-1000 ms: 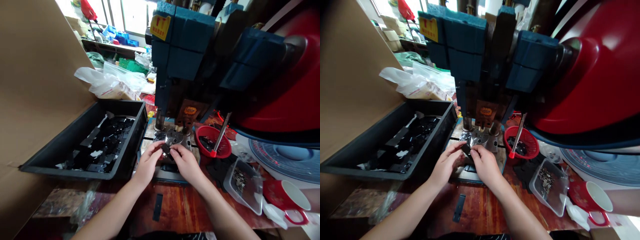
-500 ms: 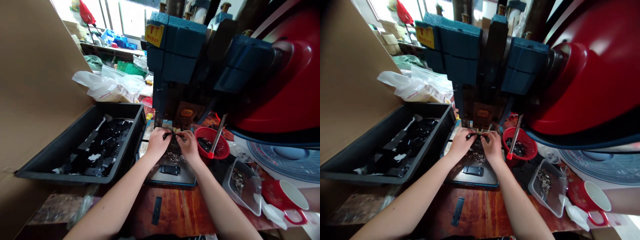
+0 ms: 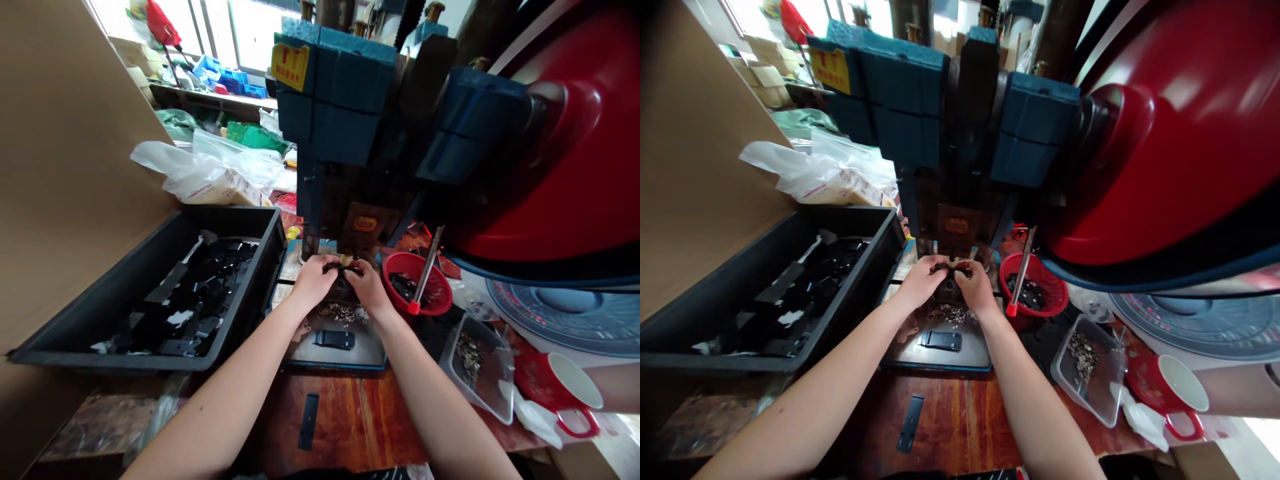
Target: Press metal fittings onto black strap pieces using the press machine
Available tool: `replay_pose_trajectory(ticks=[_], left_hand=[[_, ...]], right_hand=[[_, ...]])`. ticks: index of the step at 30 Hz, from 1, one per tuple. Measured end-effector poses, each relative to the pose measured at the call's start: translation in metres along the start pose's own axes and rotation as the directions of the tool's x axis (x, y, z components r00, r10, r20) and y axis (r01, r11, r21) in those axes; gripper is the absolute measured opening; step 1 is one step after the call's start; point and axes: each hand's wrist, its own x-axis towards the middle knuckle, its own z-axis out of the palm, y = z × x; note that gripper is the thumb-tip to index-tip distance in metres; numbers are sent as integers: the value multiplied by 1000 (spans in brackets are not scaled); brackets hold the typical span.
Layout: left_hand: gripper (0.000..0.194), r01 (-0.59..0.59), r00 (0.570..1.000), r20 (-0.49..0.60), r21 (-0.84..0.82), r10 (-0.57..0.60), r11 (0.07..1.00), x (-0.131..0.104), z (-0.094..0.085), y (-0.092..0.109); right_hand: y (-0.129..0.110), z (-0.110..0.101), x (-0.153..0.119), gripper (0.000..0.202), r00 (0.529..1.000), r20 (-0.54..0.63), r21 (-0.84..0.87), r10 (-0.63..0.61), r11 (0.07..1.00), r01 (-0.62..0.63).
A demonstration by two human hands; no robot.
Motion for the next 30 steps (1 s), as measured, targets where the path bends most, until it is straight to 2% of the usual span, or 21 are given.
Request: replay_pose_trajectory(ticks=[4, 6, 8, 10, 12, 15, 19, 23, 30], left_hand=[[25, 25, 993, -112, 36, -21, 999, -17, -16, 11], [24, 16, 988, -153, 56, -7, 998, -39, -30, 13], [22, -41, 982, -177, 132, 64, 990, -70, -43, 9], [21, -105, 980, -136, 263, 144, 959, -103, -52, 1], [25, -162, 979, -52, 395, 198, 904, -131, -55, -10], [38, -221, 974, 72, 513, 215, 829, -158, -54, -23], [45, -268, 963, 137, 566, 231, 780, -171, -53, -29], [35, -295, 949, 80, 562, 304, 772, -179, -54, -32], [30, -373, 913, 13, 430, 407, 822, -184, -54, -40]], right_hand=[[-4, -10, -13, 28, 998, -61, 9, 5, 1000, -5], [-5, -22, -30, 27, 996, -91, -21, 2, 1000, -4], [-2, -35, -53, 23, 998, -67, -114, -14, 994, 6], [2, -48, -78, 20, 999, 8, -244, -46, 969, 47], [8, -57, -101, 20, 989, 82, -363, -120, 921, 142], [15, -64, -122, 21, 967, 126, -520, -220, 816, 254], [20, -64, -131, 27, 953, 139, -659, -270, 693, 292], [19, -62, -131, 34, 935, 227, -718, -273, 601, 350], [22, -68, -142, 28, 896, 247, -718, -370, 551, 425]])
